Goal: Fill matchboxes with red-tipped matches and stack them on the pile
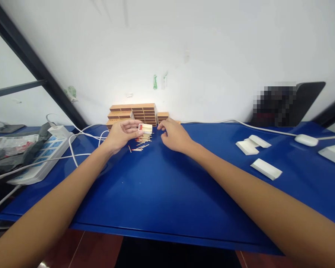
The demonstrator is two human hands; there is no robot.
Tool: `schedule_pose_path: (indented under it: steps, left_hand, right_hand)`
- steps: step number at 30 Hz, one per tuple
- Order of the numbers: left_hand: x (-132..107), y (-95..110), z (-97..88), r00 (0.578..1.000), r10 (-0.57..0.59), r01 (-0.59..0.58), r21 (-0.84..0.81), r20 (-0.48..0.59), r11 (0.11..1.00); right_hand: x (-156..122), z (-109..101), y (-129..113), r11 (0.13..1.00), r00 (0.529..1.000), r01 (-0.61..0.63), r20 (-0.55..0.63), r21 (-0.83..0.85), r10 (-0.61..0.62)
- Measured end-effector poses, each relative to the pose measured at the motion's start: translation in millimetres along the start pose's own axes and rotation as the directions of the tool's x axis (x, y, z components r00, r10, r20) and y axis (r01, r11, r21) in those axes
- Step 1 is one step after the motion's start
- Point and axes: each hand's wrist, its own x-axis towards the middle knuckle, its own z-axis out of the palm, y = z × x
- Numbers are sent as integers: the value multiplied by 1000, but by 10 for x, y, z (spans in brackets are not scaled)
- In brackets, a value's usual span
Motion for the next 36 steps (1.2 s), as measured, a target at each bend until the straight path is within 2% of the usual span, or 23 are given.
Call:
schedule_pose_path:
  steps: [3,6,11,13,15,18,21,23,25,28,32,36]
  left_hand:
    - [1,16,0,1000,7,-7,27,-6,1000]
    - [-10,36,3,1000,-4,4,64,-1,998]
    - [-25,46,26,1000,-20,19,115,8,993]
    - [-28,42,36,999,-31,29,125,20,992]
    - [-32,38,44,999,-32,27,144,30,989]
    - [-45,38,59,1000,7,-13,207,30,978]
    - [-65,44,87,998,44,-53,253,41,966]
    - [-77,47,110,997,51,-65,258,62,964]
    - [-85,45,131,995,55,-74,245,85,967]
    - [-86,29,145,993,60,-80,212,102,974]
    - [-75,3,127,993,74,-93,214,96,972]
    - [-55,20,83,992,110,-121,257,56,959]
  right_hand:
    - [77,-195,172,998,986,-4,165,-68,15]
    - [132,-405,373,999,923,-16,385,-32,27]
    - [131,-563,555,998,815,-12,579,64,-27]
    - [120,-561,542,998,781,-50,624,40,14]
    - [114,-553,479,995,769,-98,633,-14,85]
    - [123,-540,282,993,798,-113,598,29,73]
    - [136,-484,1,989,915,-88,402,116,35]
    - [130,-412,-172,992,966,-74,254,101,46]
    - [110,-334,-288,997,982,-30,190,78,15]
    - [78,-261,-337,996,983,62,169,59,-71]
    - [85,-267,-259,990,989,97,103,98,-107]
    - [102,-252,-170,985,995,89,-56,150,-81]
